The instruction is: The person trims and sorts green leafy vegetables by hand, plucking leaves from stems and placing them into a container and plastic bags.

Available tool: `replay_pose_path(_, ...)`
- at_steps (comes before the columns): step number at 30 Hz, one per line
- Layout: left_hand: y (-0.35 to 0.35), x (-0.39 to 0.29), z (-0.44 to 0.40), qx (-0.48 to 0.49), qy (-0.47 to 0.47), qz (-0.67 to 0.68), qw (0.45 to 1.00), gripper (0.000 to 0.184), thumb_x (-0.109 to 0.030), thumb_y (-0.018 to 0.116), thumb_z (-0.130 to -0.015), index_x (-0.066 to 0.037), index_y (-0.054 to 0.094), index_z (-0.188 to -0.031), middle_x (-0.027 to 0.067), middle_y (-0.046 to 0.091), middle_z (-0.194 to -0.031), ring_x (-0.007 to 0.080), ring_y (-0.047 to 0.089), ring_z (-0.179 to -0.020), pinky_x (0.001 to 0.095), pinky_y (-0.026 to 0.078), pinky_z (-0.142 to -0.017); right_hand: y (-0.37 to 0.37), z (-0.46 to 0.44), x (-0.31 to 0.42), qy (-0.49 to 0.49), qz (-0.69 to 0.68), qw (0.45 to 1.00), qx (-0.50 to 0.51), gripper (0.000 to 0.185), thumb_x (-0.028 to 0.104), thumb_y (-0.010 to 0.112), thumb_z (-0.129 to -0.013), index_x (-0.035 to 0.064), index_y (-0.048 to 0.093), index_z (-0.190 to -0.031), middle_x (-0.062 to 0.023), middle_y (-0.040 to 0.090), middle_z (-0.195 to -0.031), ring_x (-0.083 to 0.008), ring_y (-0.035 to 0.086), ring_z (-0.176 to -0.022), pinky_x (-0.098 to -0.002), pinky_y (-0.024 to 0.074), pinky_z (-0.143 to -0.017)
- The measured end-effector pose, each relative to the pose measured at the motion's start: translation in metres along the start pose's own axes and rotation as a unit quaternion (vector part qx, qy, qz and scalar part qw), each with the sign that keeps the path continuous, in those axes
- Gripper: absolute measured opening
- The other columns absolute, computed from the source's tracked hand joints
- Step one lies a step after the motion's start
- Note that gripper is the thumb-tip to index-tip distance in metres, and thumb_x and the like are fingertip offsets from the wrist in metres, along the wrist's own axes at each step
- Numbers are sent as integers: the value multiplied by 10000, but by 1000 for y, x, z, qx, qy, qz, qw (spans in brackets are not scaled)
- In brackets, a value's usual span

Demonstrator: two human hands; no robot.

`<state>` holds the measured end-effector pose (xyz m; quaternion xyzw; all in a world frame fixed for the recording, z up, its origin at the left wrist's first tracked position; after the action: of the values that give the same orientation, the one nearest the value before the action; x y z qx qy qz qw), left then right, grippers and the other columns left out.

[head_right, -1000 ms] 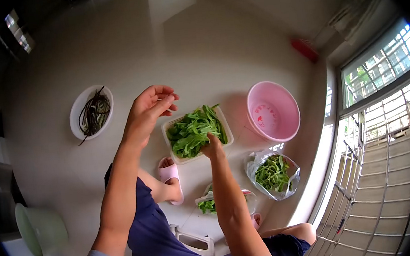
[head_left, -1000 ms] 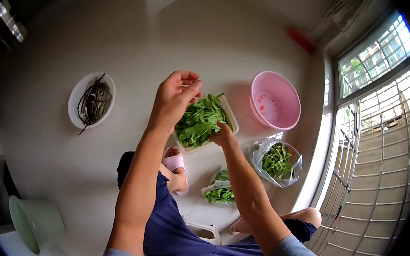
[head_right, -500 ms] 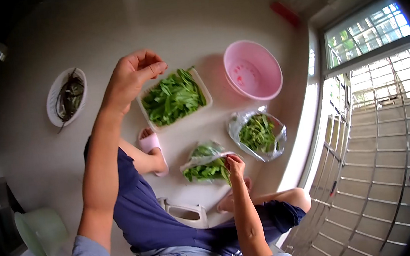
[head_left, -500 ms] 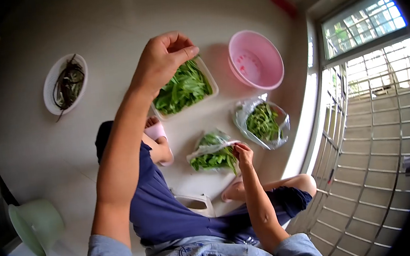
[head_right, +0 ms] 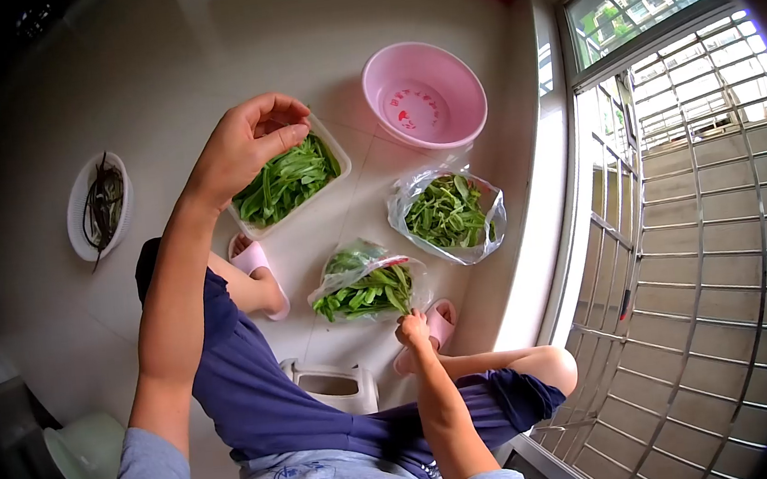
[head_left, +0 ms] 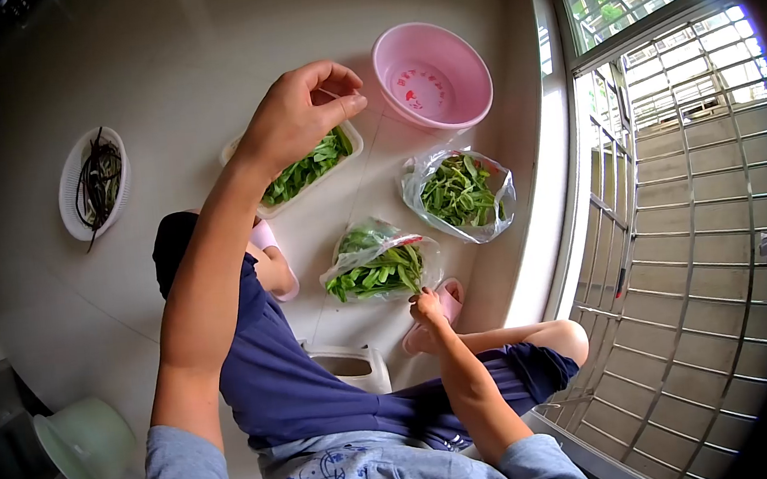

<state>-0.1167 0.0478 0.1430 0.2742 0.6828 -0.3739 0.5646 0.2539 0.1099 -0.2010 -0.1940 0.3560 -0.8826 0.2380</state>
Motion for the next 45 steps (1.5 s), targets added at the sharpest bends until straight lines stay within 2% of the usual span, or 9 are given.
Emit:
replay_pose_path(7,-1,4,-6,-4,9,-25,1000,231,-182,580,-713,-1,542,-852,61,564,-788,120,522,-693,239,418,-643,-3,-10,15,64,73,990,102,317,196,403,-725,130,525,-1010,-86,419,-1139,-254,347,-1082,-397,328,-847)
replay_pose_path(9,-4,3,-9,0,12,-34,999,233,-180,579,-714,0,542,-858,63,564,-792,121,522,-694,239,418,-644,0,-17,4,53,55,996,46,257,196,429,-708,77,574,-884,-130,526,-987,-282,470,-955,-405,395,-763)
replay_pose_path(12,-3,1,-10,2,8,-37,999,227,-173,576,-714,1,543,-857,67,566,-787,126,524,-700,243,418,-650,-26,-17,8,-210,142,967,-18,214,172,450,-679,17,570,-594,-182,548,-613,-343,545,-552,-393,443,-522)
replay_pose_path(14,1,1,-10,7,31,-27,999,224,-173,574,-715,3,544,-849,68,570,-770,126,526,-702,245,417,-653,-67,-1,12,-93,-156,983,-8,147,98,510,-691,-13,558,-607,-113,557,-572,-220,566,-543,-303,460,-516)
replay_pose_path(18,9,-5,-4,41,37,-4,998,215,-166,573,-714,6,545,-839,67,572,-752,121,526,-705,246,415,-656,-131,47,41,20,-647,749,144,91,76,548,-732,6,517,-781,-90,546,-698,-162,553,-628,-255,470,-576)
replay_pose_path(23,20,-2,2,127,-3,-34,991,197,-126,543,-757,16,514,-890,47,551,-818,108,513,-765,228,411,-701,-142,90,78,-97,-830,482,262,247,12,510,-721,30,458,-962,-87,497,-818,-174,497,-705,-267,446,-615)
replay_pose_path(27,36,3,7,187,10,-57,981,218,-173,568,-716,15,538,-822,91,575,-746,144,538,-706,263,423,-655,-141,114,112,-187,-842,380,334,293,11,519,-704,37,451,-988,-54,439,-781,-146,432,-671,-231,389,-555)
replay_pose_path(35,60,6,23,364,-22,-136,921,294,-185,583,-718,13,532,-929,82,575,-815,124,527,-746,242,411,-701,-154,135,146,-271,-814,376,351,192,68,562,-707,45,507,-889,-50,466,-747,-133,422,-602,-222,344,-514)
replay_pose_path(45,92,10,42,443,-134,73,884,161,-126,594,-709,17,566,-777,32,576,-683,73,526,-623,195,411,-599,-163,135,144,-298,-810,391,320,235,112,512,-754,30,499,-973,-57,461,-779,-139,437,-656,-236,370,-552)
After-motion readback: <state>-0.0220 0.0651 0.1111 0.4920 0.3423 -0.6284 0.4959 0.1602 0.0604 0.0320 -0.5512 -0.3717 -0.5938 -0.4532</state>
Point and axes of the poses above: each hand's wrist, its own z-axis away from the middle knuckle, its own y-axis out of the palm, x = y × z, the point moved 3 cm from there along -z, towards the middle knuckle
